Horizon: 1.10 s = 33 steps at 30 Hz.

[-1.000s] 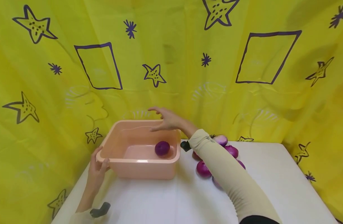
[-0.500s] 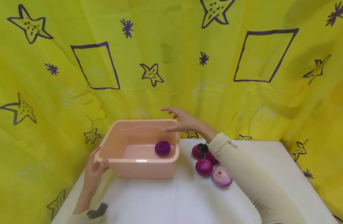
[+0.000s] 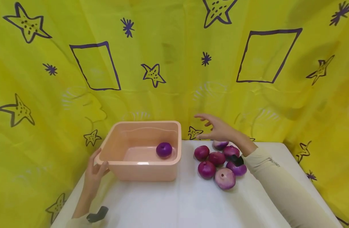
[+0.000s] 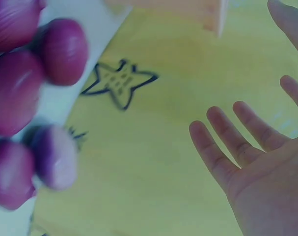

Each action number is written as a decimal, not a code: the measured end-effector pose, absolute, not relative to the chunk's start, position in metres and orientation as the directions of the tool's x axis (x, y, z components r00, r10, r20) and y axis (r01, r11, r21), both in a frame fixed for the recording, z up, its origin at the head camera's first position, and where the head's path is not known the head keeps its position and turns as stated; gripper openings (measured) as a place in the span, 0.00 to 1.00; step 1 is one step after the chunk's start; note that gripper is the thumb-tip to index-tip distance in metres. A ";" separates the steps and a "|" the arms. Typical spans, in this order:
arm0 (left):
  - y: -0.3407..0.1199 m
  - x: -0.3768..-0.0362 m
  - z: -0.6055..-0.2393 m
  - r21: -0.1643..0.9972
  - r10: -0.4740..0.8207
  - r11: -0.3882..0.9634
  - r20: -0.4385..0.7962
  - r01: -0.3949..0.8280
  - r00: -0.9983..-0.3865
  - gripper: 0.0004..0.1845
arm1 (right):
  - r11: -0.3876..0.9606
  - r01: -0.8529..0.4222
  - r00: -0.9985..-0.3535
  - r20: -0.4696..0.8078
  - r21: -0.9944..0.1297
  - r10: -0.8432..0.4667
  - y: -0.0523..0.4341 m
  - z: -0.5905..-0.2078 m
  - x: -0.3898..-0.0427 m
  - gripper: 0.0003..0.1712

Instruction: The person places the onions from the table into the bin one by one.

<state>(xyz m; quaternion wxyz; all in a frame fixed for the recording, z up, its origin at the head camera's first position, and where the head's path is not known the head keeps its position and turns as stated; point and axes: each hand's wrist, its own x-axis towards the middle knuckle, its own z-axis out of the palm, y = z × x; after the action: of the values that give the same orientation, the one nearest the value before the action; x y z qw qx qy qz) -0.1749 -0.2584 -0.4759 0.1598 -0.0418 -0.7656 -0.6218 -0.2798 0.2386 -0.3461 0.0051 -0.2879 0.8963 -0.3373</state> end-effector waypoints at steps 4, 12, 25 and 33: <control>-0.259 -0.175 -0.476 0.938 -0.132 0.223 0.300 0.266 -0.945 0.33 | 0.617 -0.497 -0.848 0.189 -0.610 -0.495 0.263 -0.355 -0.270 0.47; -0.259 -0.174 -0.477 0.937 -0.137 0.235 0.295 0.259 -0.946 0.33 | 0.670 -0.437 -0.886 0.157 -0.601 -0.436 0.305 -0.372 -0.253 0.45; -0.259 -0.174 -0.476 0.937 -0.122 0.228 0.299 0.266 -0.946 0.33 | 0.713 -0.386 -0.912 0.126 -0.585 -0.391 0.354 -0.406 -0.224 0.46; -0.259 -0.174 -0.478 0.933 -0.129 0.243 0.302 0.265 -0.944 0.33 | 0.696 -0.359 -0.915 0.087 -0.622 -0.395 0.368 -0.438 -0.210 0.45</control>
<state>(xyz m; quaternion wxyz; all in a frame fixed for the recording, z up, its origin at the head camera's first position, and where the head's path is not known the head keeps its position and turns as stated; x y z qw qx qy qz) -0.1745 -0.2587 -0.4777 0.1608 -0.0441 -0.7719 -0.6135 -0.2098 0.3678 -0.4381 0.0267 -0.2047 0.9205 -0.3318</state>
